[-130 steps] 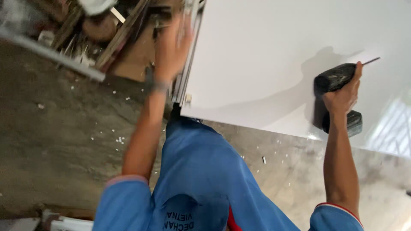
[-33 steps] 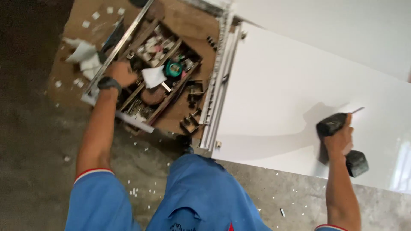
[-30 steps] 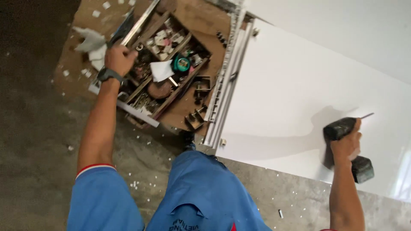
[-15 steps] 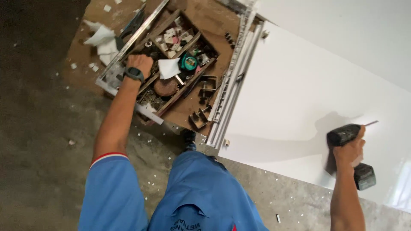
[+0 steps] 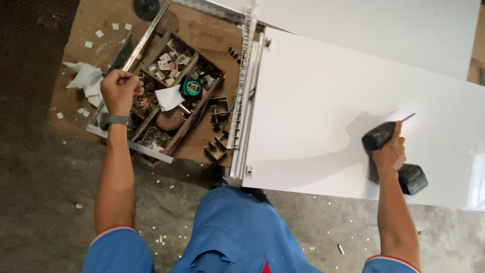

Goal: The person aligns a white panel against a slotted edge strip on a workbench, then uses a cordless drill to drive screws along the strip, attaching the strip to the panel. Afterwards they use a tape measure and a pen to mark measurement lines on the panel surface.

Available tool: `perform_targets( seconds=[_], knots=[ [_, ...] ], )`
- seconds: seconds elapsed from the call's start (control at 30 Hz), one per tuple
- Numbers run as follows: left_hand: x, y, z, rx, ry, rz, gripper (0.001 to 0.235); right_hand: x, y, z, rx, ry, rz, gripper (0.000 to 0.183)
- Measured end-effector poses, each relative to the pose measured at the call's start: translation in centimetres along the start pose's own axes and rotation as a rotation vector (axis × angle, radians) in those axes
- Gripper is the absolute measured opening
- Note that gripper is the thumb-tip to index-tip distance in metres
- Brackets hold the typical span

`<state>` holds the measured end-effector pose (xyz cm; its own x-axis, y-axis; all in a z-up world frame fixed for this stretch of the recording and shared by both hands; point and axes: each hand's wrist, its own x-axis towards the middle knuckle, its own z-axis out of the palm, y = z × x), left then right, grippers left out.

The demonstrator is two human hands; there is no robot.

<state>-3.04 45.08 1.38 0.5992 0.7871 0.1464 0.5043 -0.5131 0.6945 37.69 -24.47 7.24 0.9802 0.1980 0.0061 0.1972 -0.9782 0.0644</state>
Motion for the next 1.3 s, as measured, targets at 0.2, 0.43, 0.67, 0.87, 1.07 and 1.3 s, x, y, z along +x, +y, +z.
perform_targets(
  seconds=[0.2, 0.43, 0.67, 0.87, 1.07, 1.3],
  knots=[
    [-5.0, 12.9, 3.0, -1.257, -0.036, -0.218, 0.001, 0.5, 0.9, 0.5, -0.032, -0.018, 0.005, 0.125],
    [-11.0, 23.5, 13.2, -1.605, -0.279, -0.282, 0.008, -4.2, -2.9, -6.0, 0.307, 0.119, -0.317, 0.12],
    [-17.8, 37.5, 14.1, -1.658, -0.317, -0.503, 0.025, -10.1, -4.4, -15.5, 1.564, -0.455, -0.77, 0.1],
    [-22.4, 41.4, 16.5, -1.616, -0.195, -0.498, 0.032, -11.3, -3.9, -15.1, 1.777, -0.85, -0.706, 0.098],
    [-23.4, 41.7, 17.9, -1.585, -0.069, -0.567, 0.032, -10.5, -3.5, -14.7, 1.698, -0.821, -0.715, 0.105],
    [-20.6, 41.1, 19.0, -1.46, -0.09, -0.461, 0.03, -8.6, -4.6, -12.9, 1.721, -0.846, -0.588, 0.104]
  ],
)
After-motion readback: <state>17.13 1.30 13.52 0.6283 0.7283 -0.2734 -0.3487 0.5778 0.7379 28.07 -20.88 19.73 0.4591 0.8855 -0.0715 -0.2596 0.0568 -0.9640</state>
